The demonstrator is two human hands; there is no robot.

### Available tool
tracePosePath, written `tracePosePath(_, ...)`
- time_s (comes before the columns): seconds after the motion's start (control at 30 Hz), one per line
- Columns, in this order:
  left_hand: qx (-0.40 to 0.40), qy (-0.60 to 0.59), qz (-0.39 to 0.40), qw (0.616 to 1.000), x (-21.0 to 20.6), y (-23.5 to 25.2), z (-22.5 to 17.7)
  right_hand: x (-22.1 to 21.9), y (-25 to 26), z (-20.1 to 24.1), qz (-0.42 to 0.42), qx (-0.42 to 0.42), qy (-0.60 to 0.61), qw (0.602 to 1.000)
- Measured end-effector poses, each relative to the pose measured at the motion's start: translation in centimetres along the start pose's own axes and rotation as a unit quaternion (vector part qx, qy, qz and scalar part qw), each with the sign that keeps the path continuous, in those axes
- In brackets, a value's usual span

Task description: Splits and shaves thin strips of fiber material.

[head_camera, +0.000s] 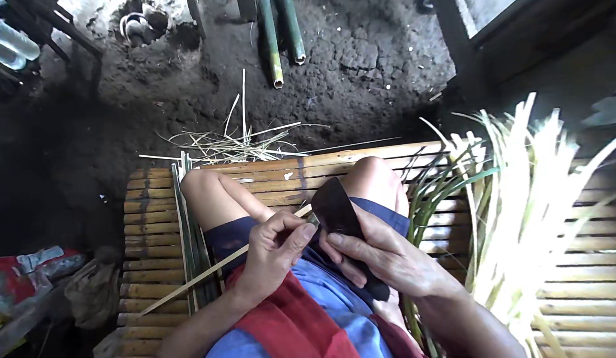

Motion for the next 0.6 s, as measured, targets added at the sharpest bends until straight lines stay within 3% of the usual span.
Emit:
tracePosePath(0.17,0.005,0.012,0.021,1.0,-0.6,-0.4,-0.1,0.7,0.4,1.8,0.054,-0.078,-0.009,0.995)
tracePosePath(0.37,-0.012,-0.009,0.011,1.0,-0.7,0.2,-0.2,0.9,1.0,0.3,0.083,-0.038,0.029,0.995)
tracePosePath(0.43,-0.003,0.001,0.01,1.0,-0.4,0.6,-0.1,1.3,1.3,-0.2,0.061,-0.035,0.001,0.998)
tracePosePath(0.5,0.029,0.023,0.066,0.997,0.7,1.2,-0.2,1.8,1.6,-0.6,0.017,-0.021,-0.11,0.994)
tracePosePath(0.57,0.037,0.044,0.105,0.993,1.9,2.2,0.1,2.0,1.8,-1.2,-0.068,0.023,-0.194,0.978)
tracePosePath(0.6,0.036,0.038,0.082,0.995,1.9,2.9,0.2,1.9,2.0,-1.4,-0.104,0.066,-0.222,0.967)
Point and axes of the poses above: each hand's wrist, its own y-axis towards the middle knuckle, its own x-axis out of the back of the hand, z = x × y, the point moved 2 cm from there along y, towards the middle knuckle, and after that the axes turned 10 degrees about x, right-handed, at the moved point
